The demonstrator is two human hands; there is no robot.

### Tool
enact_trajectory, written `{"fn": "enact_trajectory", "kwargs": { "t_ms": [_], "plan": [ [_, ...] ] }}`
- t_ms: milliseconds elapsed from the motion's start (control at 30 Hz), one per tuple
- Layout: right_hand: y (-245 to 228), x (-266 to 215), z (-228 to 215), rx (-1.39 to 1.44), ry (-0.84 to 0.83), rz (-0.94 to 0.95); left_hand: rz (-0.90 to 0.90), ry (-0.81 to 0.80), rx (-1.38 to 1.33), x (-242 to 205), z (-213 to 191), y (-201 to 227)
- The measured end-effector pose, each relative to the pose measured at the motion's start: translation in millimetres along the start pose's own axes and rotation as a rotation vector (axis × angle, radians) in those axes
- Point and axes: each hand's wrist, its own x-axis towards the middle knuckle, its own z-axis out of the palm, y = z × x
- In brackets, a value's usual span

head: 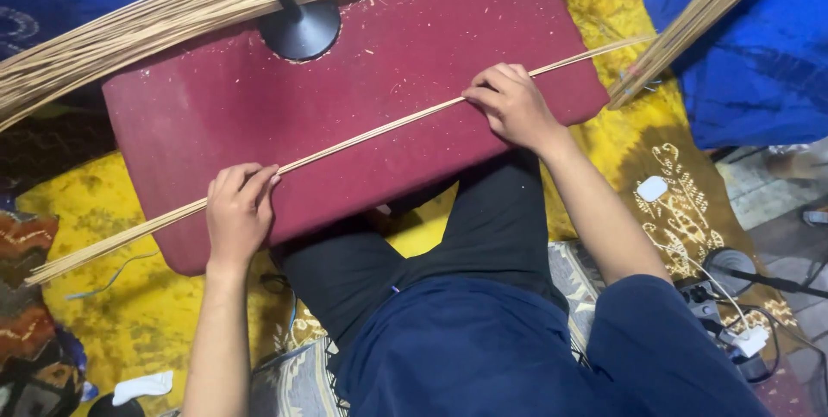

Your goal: Shaping and weaving rattan sticks to create a structured furniture component.

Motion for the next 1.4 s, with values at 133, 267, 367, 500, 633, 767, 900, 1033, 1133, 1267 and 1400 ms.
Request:
{"fn": "enact_trajectory", "kwargs": {
  "t_ms": [133, 267, 367, 500, 633, 767, 900, 1033, 1133, 1267, 1400],
  "plan": [
    [-3.8, 5.0, -2.0, 0.033, 0.014, -0.003, -0.01, 0.055, -0.09, 5.7, -9.8, 9.8],
    [-3.2, 3.3, -0.7, 0.035, 0.004, -0.007, -0.037, 0.083, -0.086, 4.4, -6.5, 8.6],
    [-2.2, 3.6, -0.2, 0.027, 0.005, -0.013, -0.011, 0.129, 0.0, 4.5, -7.8, 12.1],
    [0.1, 1.4, 1.1, 0.016, -0.011, -0.002, 0.002, 0.14, -0.007, 5.3, -6.5, 12.2],
    [-2.6, 9.9, -5.5, 0.03, -0.056, -0.002, -0.009, 0.137, -0.05, 8.6, -11.5, 16.9],
    [-8.9, 29.5, -12.8, 0.037, -0.101, -0.03, -0.016, 0.1, -0.053, 7.7, -12.8, 16.5],
    [-7.7, 52.3, -0.7, 0.045, -0.118, -0.075, -0.018, 0.07, -0.044, 7.8, -12.4, 14.6],
    [12.8, 84.0, 33.4, -0.085, -0.016, -0.078, -0.021, 0.066, -0.068, 9.9, -15.6, 16.3],
    [-0.6, 128.3, 24.0, -0.256, 0.114, -0.054, -0.063, 0.076, -0.122, 19.4, -37.4, 38.6],
    [33.7, 148.8, 44.8, -0.408, 0.065, -0.022, -0.075, 0.093, -0.111, 18.5, -38.8, 38.5],
    [49.4, 152.5, 53.6, -0.508, 0.123, -0.091, -0.098, 0.102, -0.117, 17.4, -42.0, 40.0]
  ]
}}
